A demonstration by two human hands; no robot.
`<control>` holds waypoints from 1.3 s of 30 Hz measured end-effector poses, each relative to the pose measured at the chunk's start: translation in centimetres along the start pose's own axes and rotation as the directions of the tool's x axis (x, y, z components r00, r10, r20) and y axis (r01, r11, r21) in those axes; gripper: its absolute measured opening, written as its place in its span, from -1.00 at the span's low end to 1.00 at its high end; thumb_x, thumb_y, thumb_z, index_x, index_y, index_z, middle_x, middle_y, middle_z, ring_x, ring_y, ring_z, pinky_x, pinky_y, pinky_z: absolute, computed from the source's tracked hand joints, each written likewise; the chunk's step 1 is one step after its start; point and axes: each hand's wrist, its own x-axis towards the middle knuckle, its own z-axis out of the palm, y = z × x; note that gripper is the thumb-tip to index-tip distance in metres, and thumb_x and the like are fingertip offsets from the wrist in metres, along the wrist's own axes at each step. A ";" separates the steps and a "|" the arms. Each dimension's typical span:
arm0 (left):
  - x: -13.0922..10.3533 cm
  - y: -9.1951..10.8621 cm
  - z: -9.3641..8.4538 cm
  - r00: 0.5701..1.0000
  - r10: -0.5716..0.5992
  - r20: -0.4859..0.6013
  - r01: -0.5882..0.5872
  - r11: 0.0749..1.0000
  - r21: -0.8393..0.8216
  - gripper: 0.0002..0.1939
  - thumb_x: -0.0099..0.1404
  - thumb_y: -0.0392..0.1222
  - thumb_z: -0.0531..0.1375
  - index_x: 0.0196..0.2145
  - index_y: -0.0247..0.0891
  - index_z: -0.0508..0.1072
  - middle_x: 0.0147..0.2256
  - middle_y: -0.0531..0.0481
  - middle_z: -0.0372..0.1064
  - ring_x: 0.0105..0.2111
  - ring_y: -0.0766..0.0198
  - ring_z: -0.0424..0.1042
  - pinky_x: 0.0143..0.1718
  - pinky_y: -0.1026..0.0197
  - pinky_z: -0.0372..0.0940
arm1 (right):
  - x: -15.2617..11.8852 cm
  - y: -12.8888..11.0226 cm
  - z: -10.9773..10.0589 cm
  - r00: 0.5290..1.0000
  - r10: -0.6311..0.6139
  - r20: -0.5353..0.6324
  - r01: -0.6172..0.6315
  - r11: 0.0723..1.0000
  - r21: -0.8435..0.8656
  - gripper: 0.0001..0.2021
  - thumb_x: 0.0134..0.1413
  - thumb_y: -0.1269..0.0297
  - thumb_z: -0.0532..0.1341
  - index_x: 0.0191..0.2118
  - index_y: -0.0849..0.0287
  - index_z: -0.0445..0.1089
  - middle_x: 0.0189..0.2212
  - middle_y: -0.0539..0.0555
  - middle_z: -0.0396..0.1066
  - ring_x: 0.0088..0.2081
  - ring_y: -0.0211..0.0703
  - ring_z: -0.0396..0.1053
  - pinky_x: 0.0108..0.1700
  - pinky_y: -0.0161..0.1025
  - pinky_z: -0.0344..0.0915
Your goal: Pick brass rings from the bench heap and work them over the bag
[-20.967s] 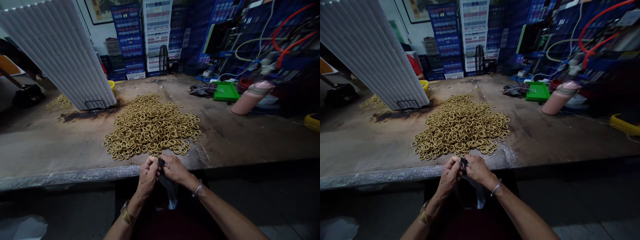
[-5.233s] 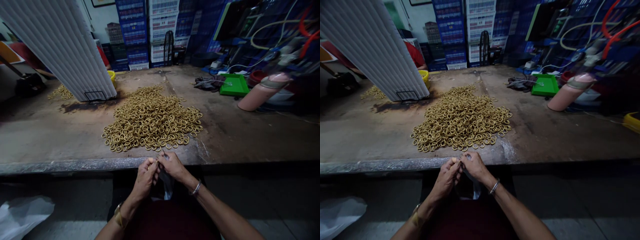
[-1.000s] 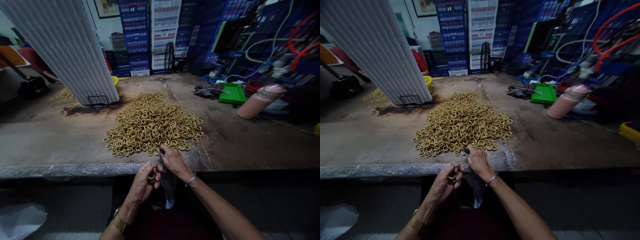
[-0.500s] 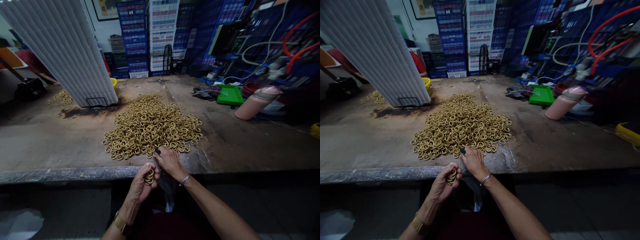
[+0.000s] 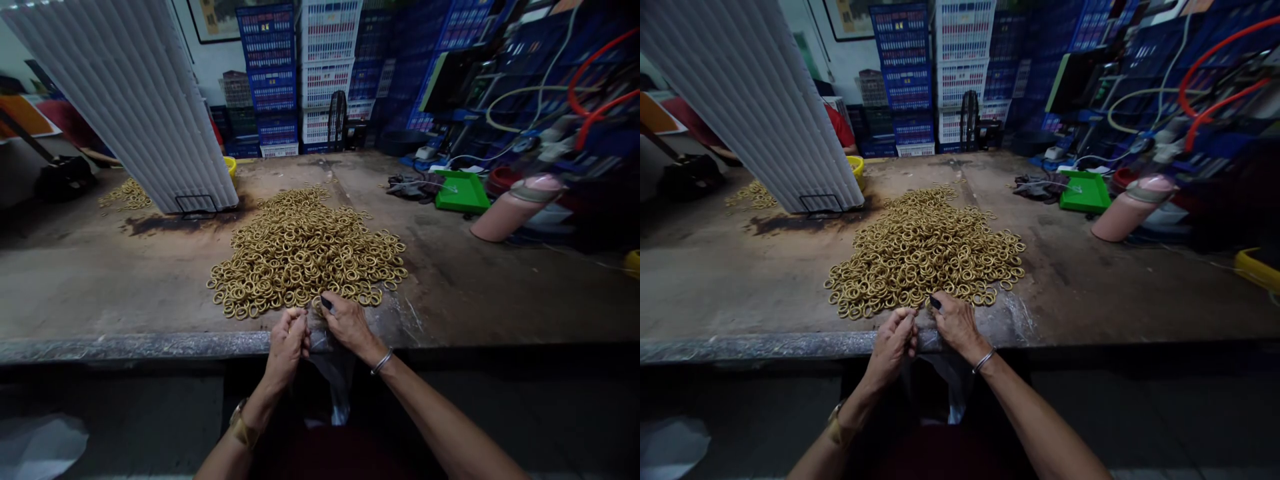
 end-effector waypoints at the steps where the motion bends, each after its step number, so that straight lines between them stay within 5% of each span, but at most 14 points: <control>1: 0.2 0.0 0.1 1.000 0.009 -0.001 -0.009 0.999 0.038 -0.67 0.13 0.03 0.12 -0.25 -0.26 0.27 -0.57 0.15 0.18 -0.66 0.46 0.18 -0.73 0.44 0.08 | 0.0 0.1 0.0 1.000 0.020 -0.003 -0.020 0.999 0.028 -0.80 0.06 0.28 0.06 -0.22 0.15 0.35 -0.37 0.07 0.43 -0.36 -0.21 0.34 -0.32 -0.34 0.11; 6: 0.7 -0.1 0.6 0.998 0.059 -0.020 -0.056 0.989 0.134 -0.71 0.14 -0.04 0.12 -0.24 -0.27 0.29 -0.60 0.17 0.17 -0.70 0.47 0.15 -0.73 0.43 0.08 | 0.5 -0.3 -0.3 0.989 0.145 0.011 -0.138 0.911 0.388 -0.84 -0.02 0.28 0.06 -0.43 0.18 0.35 -0.52 0.01 0.38 -0.46 -0.28 0.28 -0.36 -0.36 0.14; 10: 0.5 -0.3 0.6 0.984 0.171 -0.040 -0.161 0.970 0.184 -0.70 0.15 -0.11 0.12 -0.15 -0.25 0.34 -0.60 0.15 0.23 -0.68 0.45 0.18 -0.66 0.41 0.12 | 0.4 -1.4 -1.2 0.943 0.191 0.272 -0.330 0.634 0.700 -0.89 -0.15 0.27 0.10 -0.54 0.19 0.27 -0.65 -0.10 0.23 -0.62 -0.39 0.12 -0.56 -0.41 0.07; 13: 0.2 0.0 0.5 0.962 0.274 0.012 -0.269 0.934 0.237 -0.73 0.14 -0.16 0.13 -0.18 -0.23 0.42 -0.43 0.02 0.41 -0.53 0.36 0.34 -0.48 0.33 0.23 | 0.0 -2.0 -2.1 0.856 0.160 0.493 -0.508 0.439 0.741 -0.89 -0.20 0.27 0.12 -0.56 0.18 0.18 -0.71 -0.17 0.13 -0.72 -0.46 -0.05 -0.68 -0.44 -0.11; 18: -0.3 0.4 0.3 0.914 0.368 0.169 -0.403 0.871 0.281 -0.77 0.17 -0.24 0.10 -0.23 -0.21 0.48 -0.21 -0.09 0.45 -0.20 0.17 0.39 -0.14 0.18 0.20 | -0.5 -2.1 -2.5 0.785 0.099 0.612 -0.607 0.324 0.726 -0.87 -0.24 0.31 0.14 -0.54 0.17 0.13 -0.72 -0.19 0.12 -0.74 -0.50 -0.09 -0.72 -0.48 -0.19; 25: -0.4 -0.4 -0.3 0.917 0.398 0.017 -0.376 0.852 0.365 -0.88 0.07 -0.23 0.19 -0.38 -0.18 0.50 -0.42 -0.03 0.44 -0.38 0.19 0.36 -0.24 0.20 0.19 | -0.8 -1.9 -1.9 0.794 0.152 0.588 -0.593 0.404 0.696 -0.84 -0.15 0.21 0.14 -0.47 0.20 0.22 -0.72 -0.17 0.18 -0.77 -0.51 -0.06 -0.73 -0.49 -0.16; 32: -0.5 0.0 -0.1 0.902 0.431 0.017 -0.396 0.813 0.428 -0.91 0.07 -0.22 0.18 -0.42 -0.20 0.48 -0.46 -0.02 0.40 -0.41 0.24 0.33 -0.28 0.25 0.18 | -1.0 -2.2 -1.7 0.929 0.151 0.338 -0.354 0.628 0.693 -0.76 -0.07 0.14 0.12 -0.57 0.19 0.21 -0.70 -0.11 0.20 -0.66 -0.43 0.09 -0.60 -0.44 0.05; 36: -1.0 0.5 0.4 0.988 0.153 0.039 -0.157 0.952 0.262 -0.83 0.13 -0.10 0.13 -0.40 -0.25 0.41 -0.57 0.07 0.29 -0.59 0.37 0.25 -0.53 0.33 0.17 | -0.7 -2.5 -1.3 0.953 0.150 0.263 -0.289 0.709 0.644 -0.79 -0.09 0.20 0.11 -0.60 0.20 0.24 -0.67 -0.09 0.21 -0.57 -0.37 0.14 -0.50 -0.41 0.10; 39: -1.2 0.3 0.4 0.988 -0.091 0.127 0.076 0.990 0.116 -0.74 0.14 0.02 0.11 -0.43 -0.26 0.33 -0.63 0.16 0.15 -0.72 0.47 0.09 -0.70 0.40 0.03 | -0.8 -2.6 -1.2 0.954 0.145 0.262 -0.284 0.718 0.636 -0.82 -0.12 0.24 0.12 -0.61 0.19 0.22 -0.67 -0.10 0.18 -0.58 -0.38 0.12 -0.52 -0.41 0.07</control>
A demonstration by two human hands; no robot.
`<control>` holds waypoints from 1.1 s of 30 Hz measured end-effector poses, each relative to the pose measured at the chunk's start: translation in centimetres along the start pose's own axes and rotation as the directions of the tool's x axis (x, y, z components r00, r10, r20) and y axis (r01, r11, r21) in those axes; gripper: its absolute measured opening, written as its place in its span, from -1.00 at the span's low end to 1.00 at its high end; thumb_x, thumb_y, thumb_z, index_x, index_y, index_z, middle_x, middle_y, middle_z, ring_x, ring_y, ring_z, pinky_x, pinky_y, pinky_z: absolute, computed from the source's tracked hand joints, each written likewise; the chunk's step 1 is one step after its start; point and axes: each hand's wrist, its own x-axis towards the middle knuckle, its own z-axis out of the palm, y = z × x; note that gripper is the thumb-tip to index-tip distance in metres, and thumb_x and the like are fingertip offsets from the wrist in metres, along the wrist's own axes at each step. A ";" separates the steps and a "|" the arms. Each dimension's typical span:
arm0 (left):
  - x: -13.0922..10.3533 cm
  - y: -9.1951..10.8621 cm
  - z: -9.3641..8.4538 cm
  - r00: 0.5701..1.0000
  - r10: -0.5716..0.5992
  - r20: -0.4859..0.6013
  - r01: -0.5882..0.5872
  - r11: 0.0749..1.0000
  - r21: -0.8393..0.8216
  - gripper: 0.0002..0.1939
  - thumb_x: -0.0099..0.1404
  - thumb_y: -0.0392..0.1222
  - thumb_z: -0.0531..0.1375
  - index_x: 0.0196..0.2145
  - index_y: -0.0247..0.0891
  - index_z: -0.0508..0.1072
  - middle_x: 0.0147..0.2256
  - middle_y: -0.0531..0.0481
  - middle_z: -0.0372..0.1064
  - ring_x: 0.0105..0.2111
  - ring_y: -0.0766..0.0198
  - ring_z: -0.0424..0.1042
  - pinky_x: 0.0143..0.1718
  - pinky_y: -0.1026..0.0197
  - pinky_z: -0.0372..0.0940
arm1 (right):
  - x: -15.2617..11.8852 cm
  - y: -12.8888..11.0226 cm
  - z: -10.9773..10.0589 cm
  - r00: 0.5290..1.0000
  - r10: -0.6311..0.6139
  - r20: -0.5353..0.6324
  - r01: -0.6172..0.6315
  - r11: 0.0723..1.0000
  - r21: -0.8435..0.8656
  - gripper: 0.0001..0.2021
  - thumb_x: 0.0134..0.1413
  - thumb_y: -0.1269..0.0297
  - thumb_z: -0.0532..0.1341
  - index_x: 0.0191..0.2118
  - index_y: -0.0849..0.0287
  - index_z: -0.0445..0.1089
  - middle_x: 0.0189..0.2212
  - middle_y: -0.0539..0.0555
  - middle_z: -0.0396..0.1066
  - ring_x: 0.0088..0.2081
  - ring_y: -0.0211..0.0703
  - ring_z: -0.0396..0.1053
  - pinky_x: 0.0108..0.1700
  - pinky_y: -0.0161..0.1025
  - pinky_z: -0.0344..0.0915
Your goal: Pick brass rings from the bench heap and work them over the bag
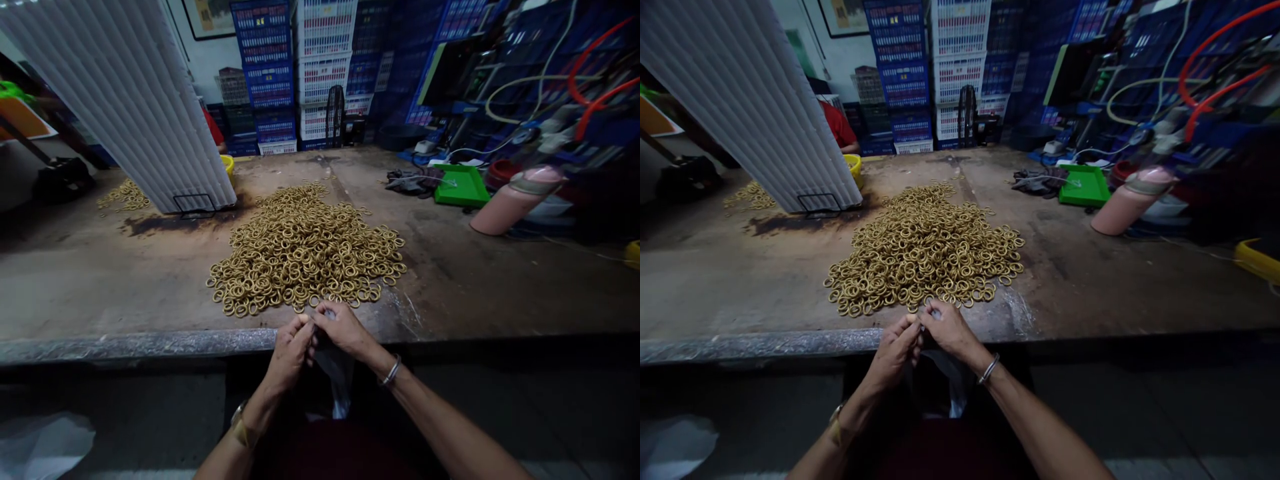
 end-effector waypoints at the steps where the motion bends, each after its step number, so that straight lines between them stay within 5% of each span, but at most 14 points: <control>1: 0.0 -0.1 0.0 1.000 -0.017 0.022 0.018 0.999 -0.048 -0.72 0.13 0.04 0.11 -0.44 -0.26 0.31 -0.62 0.16 0.15 -0.72 0.49 0.08 -0.71 0.41 0.02 | 0.0 0.0 0.0 1.000 0.015 0.018 -0.015 1.000 0.021 -0.82 -0.12 0.23 0.11 -0.61 0.19 0.21 -0.68 -0.11 0.17 -0.60 -0.38 0.10 -0.54 -0.42 0.06; 5: -0.1 -0.5 0.0 0.999 0.019 0.034 -0.012 0.985 -0.170 -0.70 0.13 0.04 0.12 -0.44 -0.28 0.28 -0.59 0.15 0.15 -0.70 0.51 0.09 -0.69 0.42 0.02 | -0.1 0.2 -0.1 0.988 0.117 0.099 -0.131 0.980 0.149 -0.80 -0.07 0.16 0.07 -0.55 0.18 0.22 -0.69 -0.11 0.20 -0.69 -0.40 0.05 -0.63 -0.41 -0.01; 7: -0.1 -0.5 0.0 0.999 0.025 0.037 -0.018 0.983 -0.182 -0.71 0.14 0.03 0.12 -0.43 -0.28 0.28 -0.60 0.15 0.14 -0.69 0.51 0.09 -0.69 0.42 0.03 | -0.1 0.4 -0.3 0.993 0.107 0.050 -0.112 0.986 0.124 -0.80 -0.05 0.18 0.05 -0.53 0.18 0.24 -0.66 -0.07 0.25 -0.66 -0.38 0.12 -0.60 -0.41 0.03; 11: -0.2 -0.3 -0.1 0.997 0.072 -0.004 -0.072 0.992 -0.107 -0.74 0.16 0.01 0.11 -0.41 -0.28 0.28 -0.59 0.15 0.14 -0.67 0.50 0.10 -0.66 0.42 0.05 | -0.6 1.2 -0.6 0.988 -0.131 -0.084 0.109 0.968 -0.225 -0.81 -0.01 0.26 0.04 -0.51 0.19 0.30 -0.60 -0.02 0.31 -0.54 -0.32 0.21 -0.46 -0.39 0.08; 16: 0.0 0.0 -0.2 0.991 0.125 -0.052 -0.124 0.992 0.023 -0.75 0.17 -0.02 0.10 -0.43 -0.28 0.28 -0.60 0.16 0.13 -0.65 0.48 0.10 -0.63 0.41 0.07 | -1.6 1.3 -0.5 0.957 -0.254 0.138 0.287 0.788 -0.544 -0.89 -0.06 0.41 0.06 -0.46 0.18 0.31 -0.58 0.00 0.34 -0.53 -0.30 0.19 -0.47 -0.37 -0.02; 23: -0.2 -0.2 -0.2 0.975 0.211 -0.067 -0.205 0.975 0.079 -0.78 0.18 -0.06 0.10 -0.45 -0.30 0.30 -0.61 0.14 0.14 -0.63 0.48 0.12 -0.59 0.40 0.08 | -1.4 1.0 -0.4 0.972 -0.158 0.176 0.235 0.719 -0.654 -0.84 -0.08 0.44 0.04 -0.37 0.18 0.34 -0.52 0.03 0.38 -0.48 -0.27 0.23 -0.44 -0.36 -0.04; 26: -1.1 0.0 -0.1 0.983 0.185 -0.005 -0.184 0.982 0.034 -0.78 0.19 -0.07 0.11 -0.45 -0.30 0.30 -0.63 0.15 0.13 -0.66 0.49 0.11 -0.63 0.40 0.06 | -0.9 1.5 -1.0 0.990 -0.093 0.107 0.141 0.696 -0.704 -0.80 -0.03 0.39 0.04 -0.27 0.14 0.35 -0.46 0.03 0.41 -0.44 -0.25 0.27 -0.42 -0.35 -0.03; 33: -1.3 0.0 -0.1 0.996 0.008 0.089 0.028 0.919 -0.393 -0.78 0.20 -0.07 0.11 -0.43 -0.30 0.27 -0.50 0.08 0.22 -0.64 0.48 0.15 -0.67 0.39 0.08 | 0.6 1.8 -2.0 0.987 -0.135 -0.091 0.019 0.649 -0.760 -0.79 0.08 0.27 0.01 -0.23 0.14 0.33 -0.43 0.05 0.43 -0.40 -0.22 0.33 -0.39 -0.34 0.01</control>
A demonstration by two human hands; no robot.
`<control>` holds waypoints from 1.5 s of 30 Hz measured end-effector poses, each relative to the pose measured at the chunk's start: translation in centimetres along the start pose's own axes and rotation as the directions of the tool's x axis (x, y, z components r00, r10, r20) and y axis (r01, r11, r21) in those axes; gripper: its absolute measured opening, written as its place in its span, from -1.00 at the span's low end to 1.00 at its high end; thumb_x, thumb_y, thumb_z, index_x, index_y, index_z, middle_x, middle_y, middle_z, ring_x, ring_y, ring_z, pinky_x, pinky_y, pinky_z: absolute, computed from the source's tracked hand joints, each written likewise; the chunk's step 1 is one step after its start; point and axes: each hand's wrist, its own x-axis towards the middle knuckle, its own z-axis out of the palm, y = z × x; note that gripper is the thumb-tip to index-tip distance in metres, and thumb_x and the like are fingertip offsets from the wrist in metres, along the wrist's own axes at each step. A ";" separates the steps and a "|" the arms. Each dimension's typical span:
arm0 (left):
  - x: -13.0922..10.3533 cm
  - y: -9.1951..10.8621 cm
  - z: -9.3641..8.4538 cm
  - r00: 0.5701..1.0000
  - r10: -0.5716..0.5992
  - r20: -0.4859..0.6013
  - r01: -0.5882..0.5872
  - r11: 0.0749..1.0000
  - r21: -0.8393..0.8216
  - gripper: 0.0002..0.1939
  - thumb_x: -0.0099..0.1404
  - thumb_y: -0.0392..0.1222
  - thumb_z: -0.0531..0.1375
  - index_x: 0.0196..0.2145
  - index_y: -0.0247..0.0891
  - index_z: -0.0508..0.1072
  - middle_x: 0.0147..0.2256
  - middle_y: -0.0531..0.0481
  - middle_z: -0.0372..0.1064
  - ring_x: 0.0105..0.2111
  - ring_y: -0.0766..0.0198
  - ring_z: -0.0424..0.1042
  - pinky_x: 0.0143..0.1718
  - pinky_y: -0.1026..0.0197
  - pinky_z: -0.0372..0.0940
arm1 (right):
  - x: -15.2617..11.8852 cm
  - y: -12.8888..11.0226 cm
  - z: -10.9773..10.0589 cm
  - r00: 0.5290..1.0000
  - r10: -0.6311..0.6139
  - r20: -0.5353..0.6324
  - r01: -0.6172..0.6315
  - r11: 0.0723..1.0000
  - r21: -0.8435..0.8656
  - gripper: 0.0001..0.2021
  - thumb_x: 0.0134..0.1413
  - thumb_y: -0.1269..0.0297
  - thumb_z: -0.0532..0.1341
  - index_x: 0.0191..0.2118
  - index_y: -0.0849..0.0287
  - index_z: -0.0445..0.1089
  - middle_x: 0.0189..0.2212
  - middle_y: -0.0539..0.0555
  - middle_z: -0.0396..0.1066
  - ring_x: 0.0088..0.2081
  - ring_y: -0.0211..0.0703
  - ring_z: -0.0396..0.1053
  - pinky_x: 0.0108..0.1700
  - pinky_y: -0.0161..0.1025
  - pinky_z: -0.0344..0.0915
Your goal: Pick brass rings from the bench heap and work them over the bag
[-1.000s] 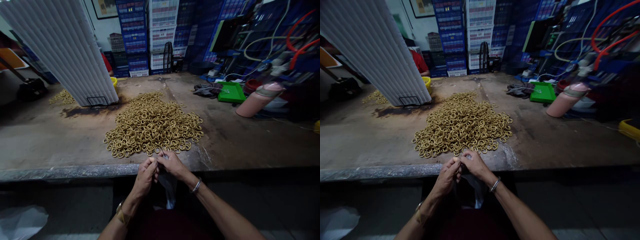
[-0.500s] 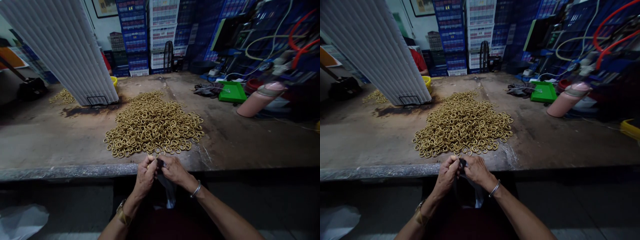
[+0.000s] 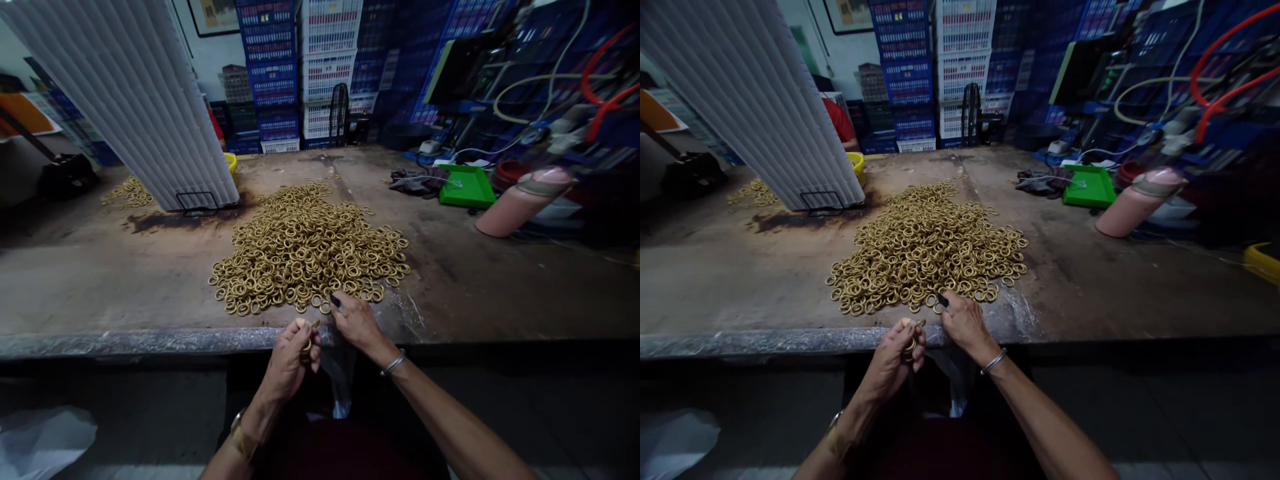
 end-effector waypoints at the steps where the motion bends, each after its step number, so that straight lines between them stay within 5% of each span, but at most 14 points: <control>1: 0.2 -0.1 -0.2 1.000 -0.011 -0.008 0.011 0.999 -0.038 -0.78 0.20 -0.08 0.10 -0.44 -0.31 0.26 -0.47 0.04 0.25 -0.62 0.48 0.17 -0.67 0.39 0.08 | 0.2 -0.2 0.0 1.000 0.003 -0.006 -0.003 1.000 -0.016 -0.79 0.09 0.27 0.01 -0.22 0.14 0.33 -0.42 0.06 0.43 -0.39 -0.21 0.34 -0.38 -0.34 0.02; 7: 0.4 -0.3 -1.1 0.999 -0.017 -0.035 0.014 0.995 -0.102 -0.81 0.20 -0.13 0.11 -0.44 -0.33 0.28 -0.39 -0.08 0.34 -0.56 0.41 0.27 -0.66 0.39 0.10 | 1.2 -2.2 0.0 0.999 -0.032 0.028 0.035 0.994 -0.102 -0.81 0.12 0.19 0.01 -0.27 0.11 0.31 -0.32 0.06 0.43 -0.30 -0.20 0.36 -0.36 -0.33 0.02; 12: 0.3 0.1 -1.5 0.998 -0.070 0.008 0.070 0.970 -0.231 -0.80 0.17 -0.17 0.12 -0.25 -0.30 0.34 -0.44 -0.02 0.32 -0.56 0.39 0.27 -0.66 0.39 0.11 | 1.4 -3.1 0.4 0.998 -0.005 0.056 0.014 0.989 -0.149 -0.83 0.10 0.17 0.04 -0.26 0.10 0.28 -0.32 0.05 0.43 -0.28 -0.16 0.36 -0.36 -0.32 0.03; 18: 1.0 0.2 -2.3 0.992 -0.121 -0.029 0.101 0.921 -0.375 -0.84 0.10 -0.20 0.19 -0.49 -0.38 0.35 -0.43 -0.04 0.29 -0.47 0.37 0.30 -0.64 0.42 0.12 | 2.1 -3.1 0.2 0.991 0.031 0.128 -0.006 0.982 -0.186 -0.80 0.10 0.16 0.03 -0.19 0.11 0.24 -0.32 0.08 0.44 -0.26 -0.13 0.38 -0.35 -0.30 0.05; 27: 1.5 0.2 -0.5 0.982 -0.042 -0.183 0.022 0.993 -0.113 -0.71 0.01 -0.10 0.25 -0.35 -0.28 0.29 -0.55 0.14 0.18 -0.64 0.49 0.17 -0.70 0.45 0.01 | 2.6 -2.3 -0.1 0.991 0.013 0.131 0.010 0.985 -0.174 -0.80 0.07 0.20 0.06 -0.20 0.15 0.24 -0.37 0.10 0.44 -0.31 -0.13 0.38 -0.37 -0.31 0.03; 32: 1.9 -0.2 -0.1 0.963 0.075 -0.258 -0.044 0.991 0.123 -0.58 0.06 -0.02 0.19 -0.15 -0.24 0.25 -0.55 0.16 0.18 -0.66 0.48 0.14 -0.72 0.44 0.04 | 1.9 -1.6 -0.2 1.000 -0.008 0.006 0.007 0.996 0.094 -0.85 0.04 0.23 0.06 -0.29 0.14 0.26 -0.48 0.01 0.37 -0.43 -0.23 0.30 -0.41 -0.35 0.03; 36: 2.3 -0.3 0.2 0.967 0.096 -0.237 -0.054 0.982 0.181 -0.61 0.08 0.02 0.17 -0.21 -0.29 0.30 -0.57 0.15 0.16 -0.68 0.50 0.10 -0.72 0.44 0.03 | 0.7 -1.9 -0.5 0.997 -0.051 -0.051 0.069 0.874 0.480 -0.88 0.01 0.22 0.05 -0.43 0.15 0.20 -0.54 -0.05 0.25 -0.49 -0.30 0.19 -0.43 -0.39 0.08; 41: 2.2 -0.3 0.5 0.964 0.180 -0.196 -0.110 0.941 0.320 -0.70 0.13 0.03 0.12 -0.47 -0.30 0.32 -0.67 0.17 0.08 -0.70 0.49 0.04 -0.70 0.41 0.01 | -0.3 -2.2 -0.5 0.997 -0.011 0.079 -0.054 0.639 0.767 -0.84 -0.02 0.19 0.08 -0.48 0.14 0.13 -0.64 -0.13 0.18 -0.58 -0.36 0.13 -0.51 -0.42 0.09; 45: 1.6 -0.2 0.6 0.947 0.286 -0.147 -0.174 0.841 0.512 -0.72 0.14 0.01 0.12 -0.50 -0.29 0.36 -0.70 0.17 0.07 -0.70 0.47 0.06 -0.66 0.39 0.03 | -0.5 -2.1 -0.4 0.995 0.000 0.104 -0.081 0.628 0.774 -0.79 -0.03 0.15 0.09 -0.51 0.16 0.16 -0.66 -0.13 0.20 -0.58 -0.37 0.15 -0.48 -0.41 0.11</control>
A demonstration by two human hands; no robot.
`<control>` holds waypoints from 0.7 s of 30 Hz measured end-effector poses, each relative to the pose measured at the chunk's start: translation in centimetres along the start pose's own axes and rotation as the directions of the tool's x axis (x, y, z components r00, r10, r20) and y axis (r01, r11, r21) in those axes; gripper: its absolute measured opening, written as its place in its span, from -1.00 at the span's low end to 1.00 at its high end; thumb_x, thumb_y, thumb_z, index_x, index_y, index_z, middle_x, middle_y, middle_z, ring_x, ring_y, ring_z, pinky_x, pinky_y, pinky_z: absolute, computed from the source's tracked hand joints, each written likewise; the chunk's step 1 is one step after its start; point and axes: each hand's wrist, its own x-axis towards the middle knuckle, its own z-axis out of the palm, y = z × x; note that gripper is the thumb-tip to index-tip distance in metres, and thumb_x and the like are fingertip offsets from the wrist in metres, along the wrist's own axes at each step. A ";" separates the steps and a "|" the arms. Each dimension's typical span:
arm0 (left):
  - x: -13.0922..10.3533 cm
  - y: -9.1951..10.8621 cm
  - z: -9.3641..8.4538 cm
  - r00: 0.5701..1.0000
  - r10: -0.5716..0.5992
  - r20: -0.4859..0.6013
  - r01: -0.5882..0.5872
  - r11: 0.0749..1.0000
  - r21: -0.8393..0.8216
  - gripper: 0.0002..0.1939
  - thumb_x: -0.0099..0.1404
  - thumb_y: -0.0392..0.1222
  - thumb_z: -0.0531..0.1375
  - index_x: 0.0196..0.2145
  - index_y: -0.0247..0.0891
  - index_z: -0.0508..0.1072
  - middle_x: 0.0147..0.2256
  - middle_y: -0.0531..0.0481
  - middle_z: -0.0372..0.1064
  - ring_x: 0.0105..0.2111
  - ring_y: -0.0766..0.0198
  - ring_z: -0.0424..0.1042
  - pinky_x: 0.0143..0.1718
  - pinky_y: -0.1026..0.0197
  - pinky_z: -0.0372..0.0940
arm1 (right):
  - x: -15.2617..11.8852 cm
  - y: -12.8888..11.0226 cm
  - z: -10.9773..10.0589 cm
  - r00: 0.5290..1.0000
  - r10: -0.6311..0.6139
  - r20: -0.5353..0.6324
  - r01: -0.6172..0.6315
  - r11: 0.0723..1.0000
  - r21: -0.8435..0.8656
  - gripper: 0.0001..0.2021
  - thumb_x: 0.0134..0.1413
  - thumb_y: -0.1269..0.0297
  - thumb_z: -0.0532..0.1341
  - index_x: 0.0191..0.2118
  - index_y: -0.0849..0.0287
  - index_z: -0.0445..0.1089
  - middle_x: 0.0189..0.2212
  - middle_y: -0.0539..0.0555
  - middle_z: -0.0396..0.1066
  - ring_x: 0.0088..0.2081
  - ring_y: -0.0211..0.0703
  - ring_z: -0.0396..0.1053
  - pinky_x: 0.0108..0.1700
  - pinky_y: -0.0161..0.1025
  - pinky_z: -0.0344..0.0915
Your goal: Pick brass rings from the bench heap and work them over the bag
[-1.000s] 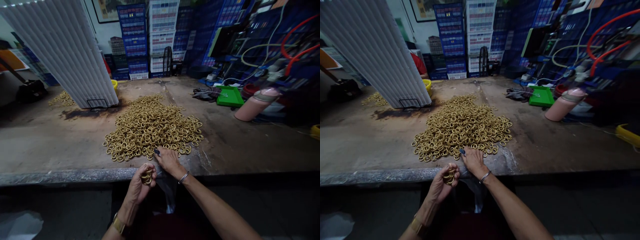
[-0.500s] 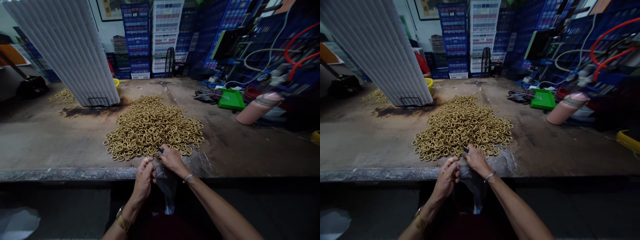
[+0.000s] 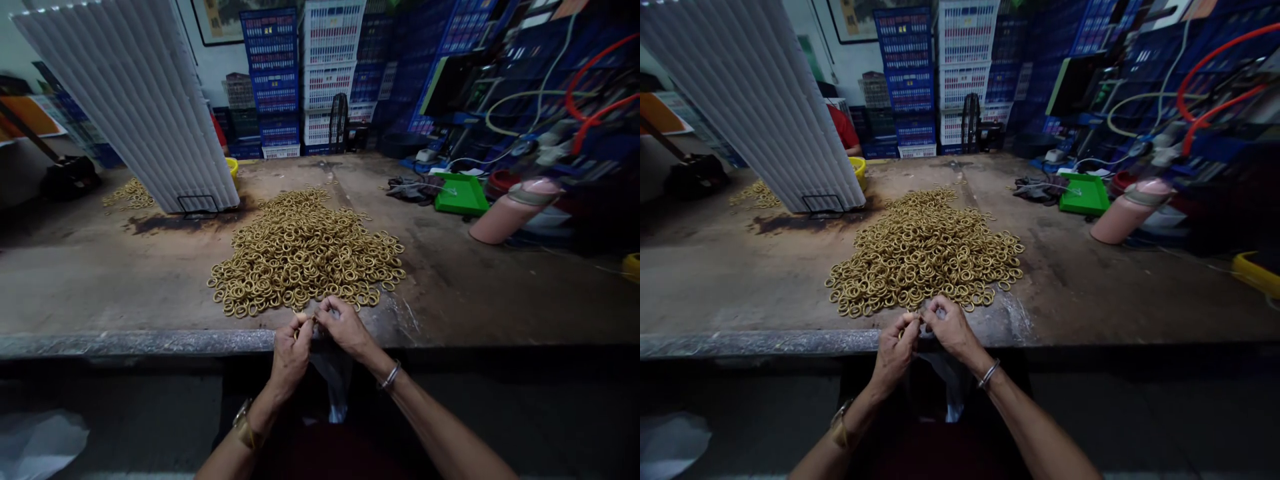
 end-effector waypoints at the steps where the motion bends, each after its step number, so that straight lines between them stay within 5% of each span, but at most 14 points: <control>1: -0.1 0.0 0.0 1.000 -0.015 0.017 0.015 1.000 -0.002 -0.72 0.13 0.01 0.13 -0.49 -0.29 0.36 -0.70 0.18 0.08 -0.71 0.48 0.06 -0.66 0.39 0.03 | 0.0 0.0 0.0 1.000 0.001 -0.010 -0.002 1.000 -0.022 -0.79 -0.04 0.14 0.10 -0.53 0.17 0.16 -0.66 -0.12 0.20 -0.57 -0.36 0.15 -0.49 -0.41 0.11; 6: -0.5 -0.2 -0.1 0.953 -0.224 0.202 0.269 0.935 -0.232 -0.71 0.10 0.04 0.14 -0.43 -0.27 0.28 -0.59 0.15 0.18 -0.72 0.50 0.08 -0.72 0.42 -0.01 | -0.3 0.1 0.0 0.999 -0.012 -0.032 0.009 0.997 -0.077 -0.80 -0.09 0.19 0.12 -0.56 0.18 0.18 -0.63 -0.12 0.17 -0.54 -0.37 0.14 -0.48 -0.42 0.11; 15: -0.9 0.0 0.2 0.964 -0.178 0.197 0.229 0.933 -0.278 -0.69 0.10 0.05 0.14 -0.42 -0.29 0.31 -0.56 0.13 0.17 -0.69 0.51 0.09 -0.69 0.43 0.02 | -0.6 0.3 -0.3 0.996 0.086 0.019 -0.087 0.994 0.071 -0.85 -0.03 0.26 0.03 -0.52 0.18 0.22 -0.64 -0.09 0.27 -0.62 -0.38 0.17 -0.54 -0.42 0.11; 18: -1.0 -0.1 0.2 0.972 -0.156 0.177 0.198 0.947 -0.254 -0.70 0.13 0.05 0.13 -0.40 -0.28 0.31 -0.56 0.13 0.17 -0.68 0.50 0.09 -0.68 0.42 0.04 | -0.8 0.7 -0.5 0.998 0.000 -0.065 -0.006 0.995 -0.104 -0.84 -0.02 0.28 0.03 -0.52 0.18 0.24 -0.62 -0.05 0.30 -0.54 -0.33 0.23 -0.47 -0.40 0.13; 21: -0.9 -0.2 0.1 0.980 -0.129 0.150 0.156 0.971 -0.180 -0.69 0.14 0.06 0.10 -0.42 -0.28 0.31 -0.59 0.14 0.15 -0.68 0.49 0.09 -0.67 0.42 0.05 | -1.4 1.0 -0.6 0.989 -0.148 0.000 0.137 0.917 -0.375 -0.84 0.01 0.30 0.02 -0.48 0.17 0.29 -0.57 -0.02 0.33 -0.51 -0.30 0.24 -0.43 -0.39 0.09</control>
